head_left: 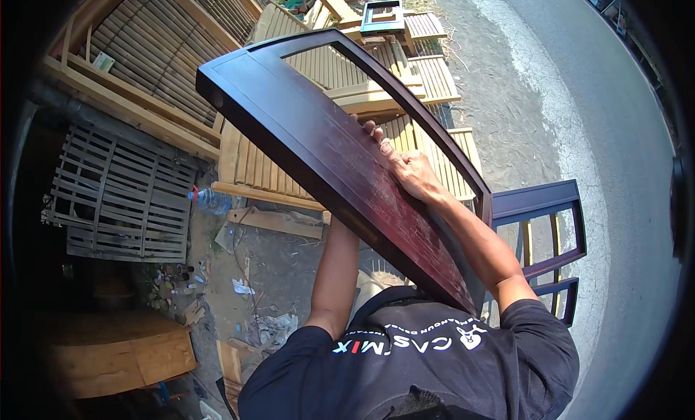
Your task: The person uses a spray gun to apply a finish to wooden window frames, moving the gun across all sides of the frames and then carrying the finished frames to a row of chairs.
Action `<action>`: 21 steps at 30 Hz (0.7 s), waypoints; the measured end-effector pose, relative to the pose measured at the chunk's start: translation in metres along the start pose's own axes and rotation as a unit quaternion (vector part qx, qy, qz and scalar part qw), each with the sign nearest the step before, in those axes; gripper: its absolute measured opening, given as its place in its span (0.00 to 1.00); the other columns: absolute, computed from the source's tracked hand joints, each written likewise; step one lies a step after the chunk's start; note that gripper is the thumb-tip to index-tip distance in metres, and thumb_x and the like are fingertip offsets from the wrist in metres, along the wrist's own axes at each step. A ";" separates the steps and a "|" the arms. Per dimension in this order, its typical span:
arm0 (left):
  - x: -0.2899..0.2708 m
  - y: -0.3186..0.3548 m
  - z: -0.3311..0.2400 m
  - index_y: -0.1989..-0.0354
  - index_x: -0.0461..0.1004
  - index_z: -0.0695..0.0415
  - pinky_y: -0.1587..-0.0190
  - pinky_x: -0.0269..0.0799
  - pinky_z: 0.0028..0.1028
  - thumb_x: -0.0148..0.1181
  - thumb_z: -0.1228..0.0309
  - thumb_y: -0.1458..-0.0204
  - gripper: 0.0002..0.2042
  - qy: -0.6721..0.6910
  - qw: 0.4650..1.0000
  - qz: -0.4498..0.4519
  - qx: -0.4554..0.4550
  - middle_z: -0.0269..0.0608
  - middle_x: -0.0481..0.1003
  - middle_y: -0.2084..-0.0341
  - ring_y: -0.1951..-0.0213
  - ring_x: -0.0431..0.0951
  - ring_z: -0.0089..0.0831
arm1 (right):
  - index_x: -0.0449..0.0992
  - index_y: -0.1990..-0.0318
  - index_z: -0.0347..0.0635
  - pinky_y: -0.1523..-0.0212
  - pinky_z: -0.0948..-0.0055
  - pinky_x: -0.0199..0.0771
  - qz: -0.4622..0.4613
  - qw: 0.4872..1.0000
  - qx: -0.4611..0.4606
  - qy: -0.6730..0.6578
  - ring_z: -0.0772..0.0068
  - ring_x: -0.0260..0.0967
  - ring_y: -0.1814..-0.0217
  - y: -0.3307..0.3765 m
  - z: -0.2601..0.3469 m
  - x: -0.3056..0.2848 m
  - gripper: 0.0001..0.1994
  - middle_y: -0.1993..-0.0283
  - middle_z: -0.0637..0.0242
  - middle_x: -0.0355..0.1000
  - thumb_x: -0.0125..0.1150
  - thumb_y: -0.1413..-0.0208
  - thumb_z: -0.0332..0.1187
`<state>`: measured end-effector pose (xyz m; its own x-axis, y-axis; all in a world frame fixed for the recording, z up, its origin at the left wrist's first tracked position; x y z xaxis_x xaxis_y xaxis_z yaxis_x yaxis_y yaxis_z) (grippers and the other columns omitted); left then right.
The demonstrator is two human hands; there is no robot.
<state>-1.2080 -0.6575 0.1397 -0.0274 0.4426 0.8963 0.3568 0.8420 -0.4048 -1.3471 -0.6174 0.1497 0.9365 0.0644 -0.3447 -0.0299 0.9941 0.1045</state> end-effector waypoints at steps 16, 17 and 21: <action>0.009 -0.038 0.022 0.44 0.70 0.54 0.45 0.68 0.33 0.43 0.66 0.29 0.12 0.139 0.968 0.198 -0.063 0.37 0.68 0.69 0.61 0.73 0.30 | 0.80 0.70 0.33 0.68 0.53 0.73 -0.010 0.998 -0.064 0.004 0.41 0.76 0.71 0.030 0.013 -0.015 0.38 0.79 0.42 0.72 0.46 0.35 0.66; 0.012 -0.039 0.017 0.35 0.65 0.50 0.45 0.69 0.36 0.43 0.66 0.29 0.17 0.100 0.973 0.205 -0.046 0.37 0.67 0.66 0.60 0.74 0.31 | 0.80 0.69 0.33 0.68 0.54 0.74 -0.027 0.995 -0.095 0.011 0.42 0.76 0.71 0.028 0.014 -0.016 0.38 0.78 0.43 0.73 0.46 0.35 0.66; 0.031 -0.038 -0.012 0.35 0.65 0.49 0.45 0.69 0.36 0.42 0.67 0.28 0.16 0.022 0.968 0.233 -0.084 0.38 0.67 0.66 0.58 0.75 0.33 | 0.79 0.54 0.34 0.57 0.63 0.78 -0.111 0.967 -0.099 -0.205 0.53 0.79 0.61 -0.008 -0.010 -0.031 0.33 0.63 0.53 0.80 0.50 0.33 0.62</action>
<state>-1.2114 -0.6790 0.1851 0.2124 0.7460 0.6311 0.4682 0.4892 -0.7359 -1.3794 -0.6265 0.1506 0.9863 -0.1514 0.0658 0.1587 0.9795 -0.1243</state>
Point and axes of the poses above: each hand's wrist, its own y-axis away from the middle knuckle, its own x-axis out of the palm, z = x × y, the point moved 3 cm from there along -y, towards the middle knuckle
